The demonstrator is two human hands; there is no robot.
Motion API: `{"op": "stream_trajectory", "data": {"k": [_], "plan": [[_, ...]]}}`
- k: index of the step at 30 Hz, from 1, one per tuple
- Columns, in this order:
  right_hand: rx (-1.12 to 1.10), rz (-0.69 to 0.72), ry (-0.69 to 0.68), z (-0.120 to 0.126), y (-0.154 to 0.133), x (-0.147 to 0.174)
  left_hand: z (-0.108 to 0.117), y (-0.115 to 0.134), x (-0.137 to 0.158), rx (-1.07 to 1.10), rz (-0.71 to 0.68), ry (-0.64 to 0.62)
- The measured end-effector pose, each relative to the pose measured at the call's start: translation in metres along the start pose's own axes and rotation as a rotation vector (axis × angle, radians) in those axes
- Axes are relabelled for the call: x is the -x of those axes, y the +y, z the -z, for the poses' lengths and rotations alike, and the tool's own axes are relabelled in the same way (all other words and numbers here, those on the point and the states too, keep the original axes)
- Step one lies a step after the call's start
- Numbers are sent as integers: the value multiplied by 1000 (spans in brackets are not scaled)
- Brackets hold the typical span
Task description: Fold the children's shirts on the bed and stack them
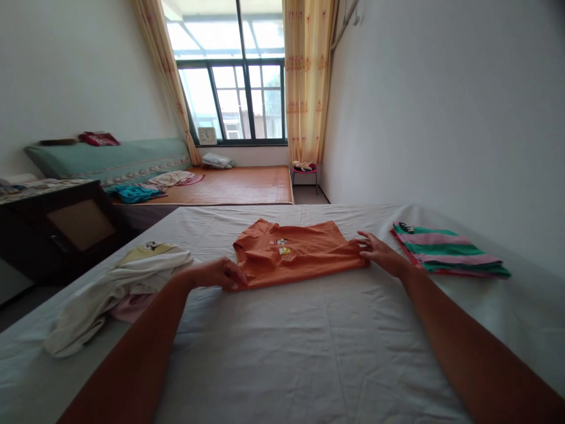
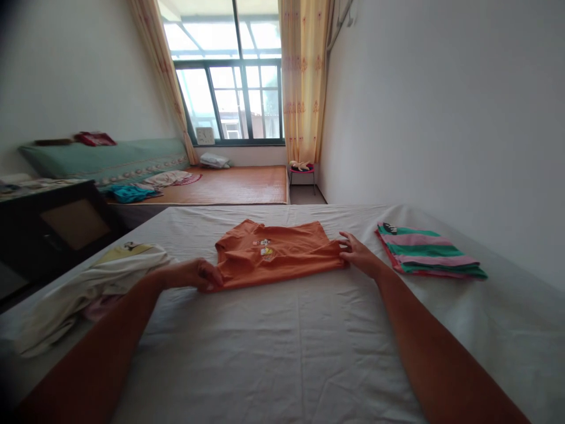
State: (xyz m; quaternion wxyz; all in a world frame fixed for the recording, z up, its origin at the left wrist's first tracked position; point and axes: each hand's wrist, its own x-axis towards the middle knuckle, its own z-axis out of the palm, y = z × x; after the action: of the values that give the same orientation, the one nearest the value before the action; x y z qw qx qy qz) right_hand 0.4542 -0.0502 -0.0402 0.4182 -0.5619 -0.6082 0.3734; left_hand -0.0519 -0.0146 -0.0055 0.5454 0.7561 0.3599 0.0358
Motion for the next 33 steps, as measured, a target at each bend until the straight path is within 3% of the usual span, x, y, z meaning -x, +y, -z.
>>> {"op": "stream_trajectory", "data": {"k": [3, 7, 9, 12, 14, 17, 21, 26, 28, 31, 33], "plan": [[49, -162, 70, 17, -9, 9, -2, 2, 1, 13, -6, 16], [346, -416, -205, 16, -20, 19, -2, 4, 2, 36, 8, 55], [486, -362, -225, 5, -24, 19, -2, 3, 2, 59, 17, 81], [688, -111, -56, -12, -25, 16, 0, 1, 3, 110, 15, 141], [691, 29, 29, -15, -23, 12, 1, 0, 5, 143, -3, 154], [568, 122, 81, -3, -17, 8, 2, 0, 7, 173, -26, 128], [497, 71, 66, 22, -9, 11, 1, -2, 7, 163, -2, 81], [441, -202, -202, 14, -10, 19, 0, -5, 4, 131, 24, 62], [544, -192, -139, -1, -14, 18, -1, -5, 4, 118, 22, 70], [726, -57, 54, -20, -18, 14, 0, -6, 4, 108, 25, 82], [712, 17, 104, -23, -17, 11, 0, -6, 4, 109, 24, 90]]}}
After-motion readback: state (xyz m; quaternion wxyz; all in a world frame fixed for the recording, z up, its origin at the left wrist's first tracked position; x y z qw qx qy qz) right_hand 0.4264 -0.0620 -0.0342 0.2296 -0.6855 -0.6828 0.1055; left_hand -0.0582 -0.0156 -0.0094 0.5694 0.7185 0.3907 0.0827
